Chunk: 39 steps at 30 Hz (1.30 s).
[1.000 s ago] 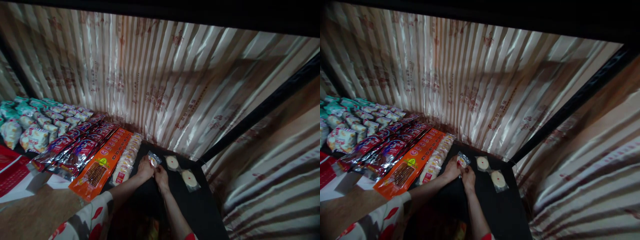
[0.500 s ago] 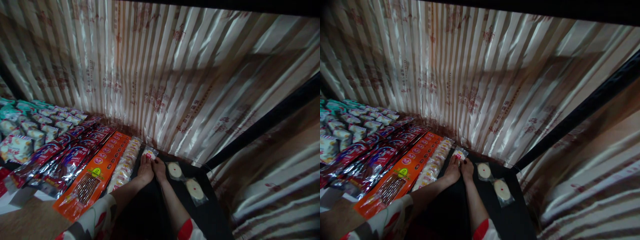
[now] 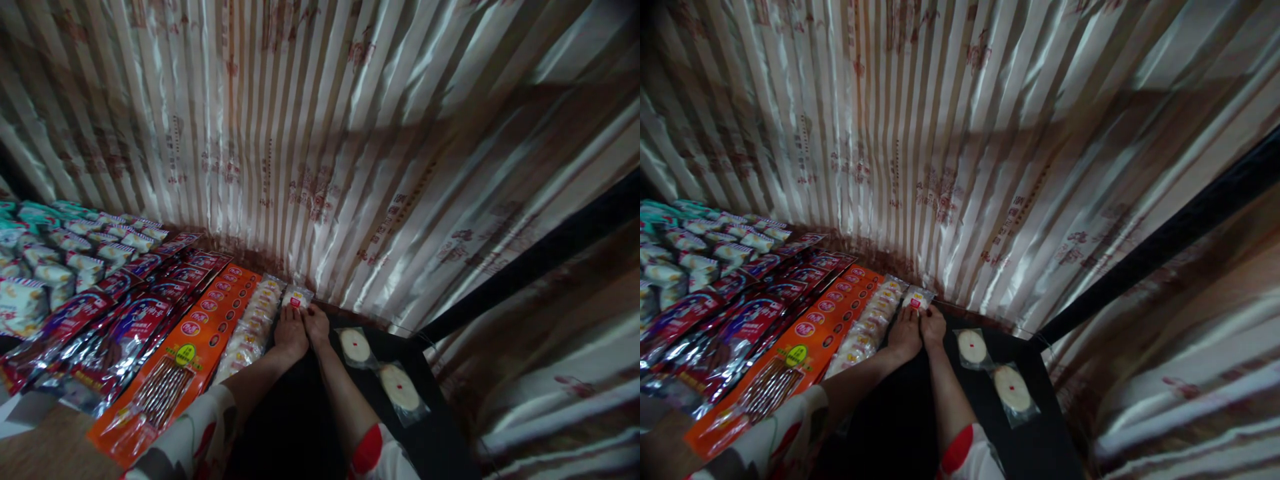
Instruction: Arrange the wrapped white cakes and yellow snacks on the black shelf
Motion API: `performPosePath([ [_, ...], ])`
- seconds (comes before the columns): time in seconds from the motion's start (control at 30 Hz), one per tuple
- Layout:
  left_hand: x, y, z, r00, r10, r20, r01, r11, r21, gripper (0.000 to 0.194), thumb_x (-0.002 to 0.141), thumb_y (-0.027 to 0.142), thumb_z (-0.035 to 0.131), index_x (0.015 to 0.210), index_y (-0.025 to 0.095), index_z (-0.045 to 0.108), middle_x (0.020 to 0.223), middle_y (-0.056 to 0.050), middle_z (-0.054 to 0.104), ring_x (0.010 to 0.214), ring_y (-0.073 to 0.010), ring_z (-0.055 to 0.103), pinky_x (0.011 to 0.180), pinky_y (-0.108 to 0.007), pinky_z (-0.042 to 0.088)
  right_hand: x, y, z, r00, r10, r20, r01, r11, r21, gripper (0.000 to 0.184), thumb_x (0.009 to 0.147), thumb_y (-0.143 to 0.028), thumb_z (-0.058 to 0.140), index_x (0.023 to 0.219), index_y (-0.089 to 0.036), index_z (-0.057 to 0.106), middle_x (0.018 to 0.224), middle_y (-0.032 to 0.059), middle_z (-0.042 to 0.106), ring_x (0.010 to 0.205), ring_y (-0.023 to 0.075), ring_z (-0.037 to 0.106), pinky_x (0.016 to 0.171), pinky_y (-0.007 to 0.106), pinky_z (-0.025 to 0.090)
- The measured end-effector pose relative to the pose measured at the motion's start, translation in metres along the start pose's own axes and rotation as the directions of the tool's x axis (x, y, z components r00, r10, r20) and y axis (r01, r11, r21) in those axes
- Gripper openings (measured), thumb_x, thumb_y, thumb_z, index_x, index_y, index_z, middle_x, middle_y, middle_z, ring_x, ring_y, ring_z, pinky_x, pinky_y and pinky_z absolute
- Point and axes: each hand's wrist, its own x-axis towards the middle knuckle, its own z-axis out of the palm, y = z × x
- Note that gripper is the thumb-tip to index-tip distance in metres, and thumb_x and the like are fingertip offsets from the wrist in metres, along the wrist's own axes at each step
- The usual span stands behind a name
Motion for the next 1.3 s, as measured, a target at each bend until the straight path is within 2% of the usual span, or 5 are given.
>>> performPosePath([
  [0.4, 0.005, 0.002, -0.01, 0.999, 0.033, -0.034, -0.032, 0.999, 0.028, 0.05, 0.081, 0.011, 0.031, 0.128, -0.001, 0.042, 0.136, -0.021, 0.04, 0.129, -0.0298, 0.031, 0.103, -0.04, 0.032, 0.007, -0.004, 0.0, 0.999, -0.02, -0.028, 0.018, 0.997, -0.081, 0.025, 0.074, -0.033, 0.055, 0.092, -0.022, 0.069, 0.084, 0.0035, 0.071, 0.078, 0.0178, 0.064, 0.07, 0.025, 0.046],
  [0.6, 0.006, -0.002, -0.005, 0.999, 0.034, -0.041, -0.032, 0.998, 0.049, 0.051, 0.079, 0.013, 0.037, 0.13, 0.005, 0.042, 0.136, -0.018, 0.041, 0.129, -0.0298, 0.029, 0.101, -0.04, 0.034, 0.007, -0.004, 0.005, 0.997, -0.034, -0.07, 0.026, 0.993, -0.114, 0.023, 0.074, -0.032, 0.055, 0.089, -0.022, 0.07, 0.084, 0.0034, 0.071, 0.078, 0.0174, 0.064, 0.072, 0.025, 0.046],
  [0.8, 0.006, -0.003, -0.001, 1.0, 0.02, -0.01, -0.019, 0.995, 0.098, 0.049, 0.084, 0.016, 0.031, 0.13, 0.0, 0.039, 0.14, -0.021, 0.034, 0.133, -0.0302, 0.024, 0.101, -0.037, 0.033, 0.001, -0.001, 0.004, 0.996, -0.059, -0.065, 0.052, 0.994, -0.095, 0.027, 0.075, -0.027, 0.054, 0.095, -0.016, 0.067, 0.089, 0.0073, 0.07, 0.083, 0.0184, 0.063, 0.079, 0.026, 0.046],
  [1.03, -0.014, 0.005, 0.001, 0.996, 0.076, -0.05, -0.073, 0.995, 0.064, 0.047, 0.087, 0.014, 0.028, 0.131, 0.002, 0.037, 0.142, -0.02, 0.03, 0.135, -0.0279, 0.02, 0.104, -0.037, 0.03, -0.034, 0.01, -0.008, 0.98, -0.079, -0.18, 0.08, 0.997, -0.003, 0.033, 0.076, -0.023, 0.047, 0.102, -0.01, 0.062, 0.1, 0.0131, 0.065, 0.089, 0.0196, 0.061, 0.085, 0.029, 0.044],
  [1.3, -0.079, 0.008, 0.019, 0.982, 0.184, -0.043, -0.182, 0.982, 0.045, 0.037, 0.087, 0.013, 0.03, 0.114, 0.009, 0.054, 0.115, -0.016, 0.055, 0.106, -0.0243, 0.05, 0.092, -0.033, 0.041, -0.103, 0.013, -0.036, 0.993, -0.014, -0.114, 0.031, 0.989, 0.148, 0.031, 0.077, -0.023, 0.042, 0.098, -0.014, 0.063, 0.099, 0.0091, 0.067, 0.09, 0.0174, 0.061, 0.085, 0.027, 0.044],
])
